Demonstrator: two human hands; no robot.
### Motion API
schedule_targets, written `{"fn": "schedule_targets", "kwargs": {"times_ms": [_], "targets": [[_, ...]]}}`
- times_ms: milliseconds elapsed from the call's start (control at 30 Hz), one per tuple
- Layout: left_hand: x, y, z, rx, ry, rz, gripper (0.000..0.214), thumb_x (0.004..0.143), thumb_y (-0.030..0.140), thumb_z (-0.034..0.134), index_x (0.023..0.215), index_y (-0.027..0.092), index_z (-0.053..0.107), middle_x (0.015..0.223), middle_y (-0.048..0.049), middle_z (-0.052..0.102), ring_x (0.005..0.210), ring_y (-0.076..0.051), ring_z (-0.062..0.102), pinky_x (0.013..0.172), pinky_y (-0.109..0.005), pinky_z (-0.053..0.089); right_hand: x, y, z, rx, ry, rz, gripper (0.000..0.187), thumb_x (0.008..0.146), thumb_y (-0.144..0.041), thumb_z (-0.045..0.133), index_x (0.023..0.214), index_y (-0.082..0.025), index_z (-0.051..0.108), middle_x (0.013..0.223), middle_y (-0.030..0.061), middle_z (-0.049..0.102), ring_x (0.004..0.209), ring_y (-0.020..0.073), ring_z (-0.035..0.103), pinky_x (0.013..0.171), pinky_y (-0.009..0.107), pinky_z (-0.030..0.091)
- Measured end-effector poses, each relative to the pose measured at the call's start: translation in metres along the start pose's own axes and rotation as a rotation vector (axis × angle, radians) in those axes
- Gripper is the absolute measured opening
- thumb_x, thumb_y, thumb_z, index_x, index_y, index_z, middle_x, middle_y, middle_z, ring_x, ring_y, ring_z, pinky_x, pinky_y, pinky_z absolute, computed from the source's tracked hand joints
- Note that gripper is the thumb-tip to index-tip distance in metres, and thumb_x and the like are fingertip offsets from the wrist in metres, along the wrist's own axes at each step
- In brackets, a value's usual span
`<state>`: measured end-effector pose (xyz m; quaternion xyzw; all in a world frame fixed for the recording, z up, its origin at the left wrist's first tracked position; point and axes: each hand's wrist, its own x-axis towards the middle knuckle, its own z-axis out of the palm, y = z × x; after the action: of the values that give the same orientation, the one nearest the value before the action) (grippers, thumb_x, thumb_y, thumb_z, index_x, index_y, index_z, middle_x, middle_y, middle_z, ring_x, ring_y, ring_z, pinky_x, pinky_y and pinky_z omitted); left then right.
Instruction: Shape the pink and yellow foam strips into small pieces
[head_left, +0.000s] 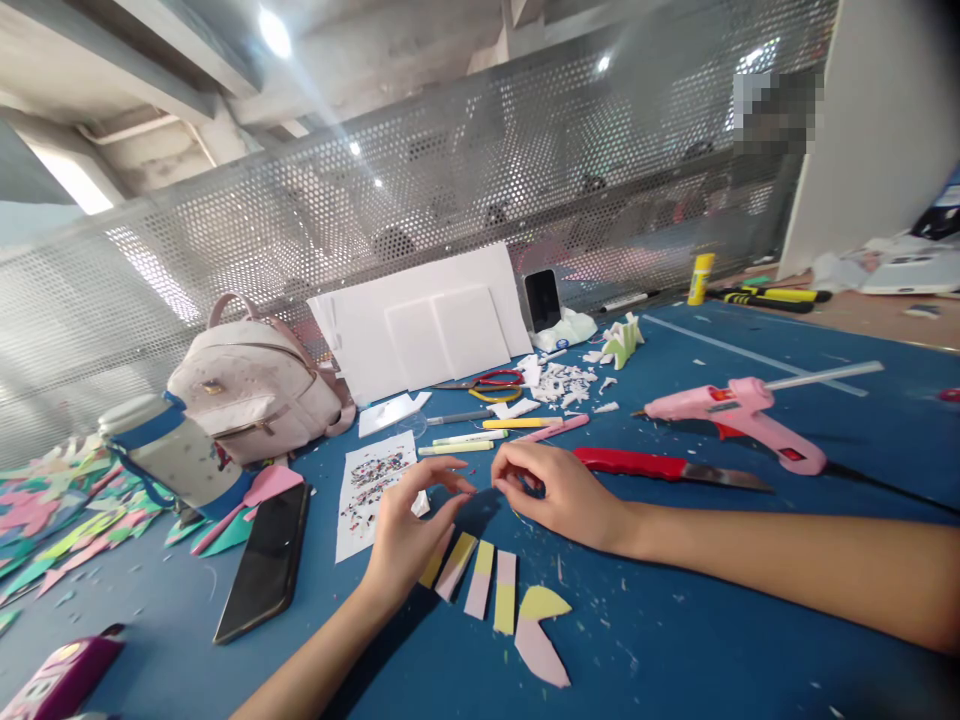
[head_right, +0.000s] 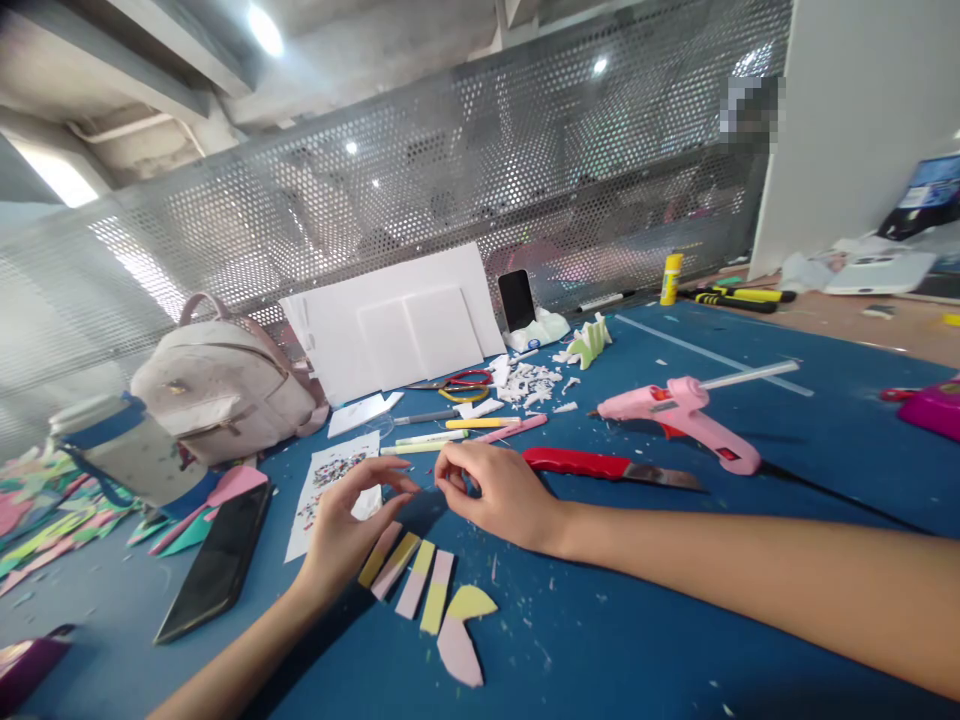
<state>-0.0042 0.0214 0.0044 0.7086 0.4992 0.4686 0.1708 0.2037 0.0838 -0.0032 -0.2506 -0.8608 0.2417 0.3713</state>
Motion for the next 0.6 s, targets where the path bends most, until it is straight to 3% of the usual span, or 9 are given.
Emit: {"fn": "schedule_targets", "kwargs": {"times_ms": [600], "targets": [[-0.0020, -0.0019, 0.0030, 0.007, -0.039, 0.006, 0.026, 0.082, 0.012, 0.072, 0.104, 0.024, 0.068, 0.081, 0.0030, 0.077, 0.078, -0.017, 0.072, 0.083, -0.029, 0.049, -0.0014, 0.0002, 0.0009, -0.066, -0.075, -0.049, 0.008, 0.087, -0.012, 0.056, 0.087, -0.021, 0.058, 0.074, -0.0019, 0.058, 0.070, 0.0133, 0.051, 0.062, 0.024, 0.034]]}}
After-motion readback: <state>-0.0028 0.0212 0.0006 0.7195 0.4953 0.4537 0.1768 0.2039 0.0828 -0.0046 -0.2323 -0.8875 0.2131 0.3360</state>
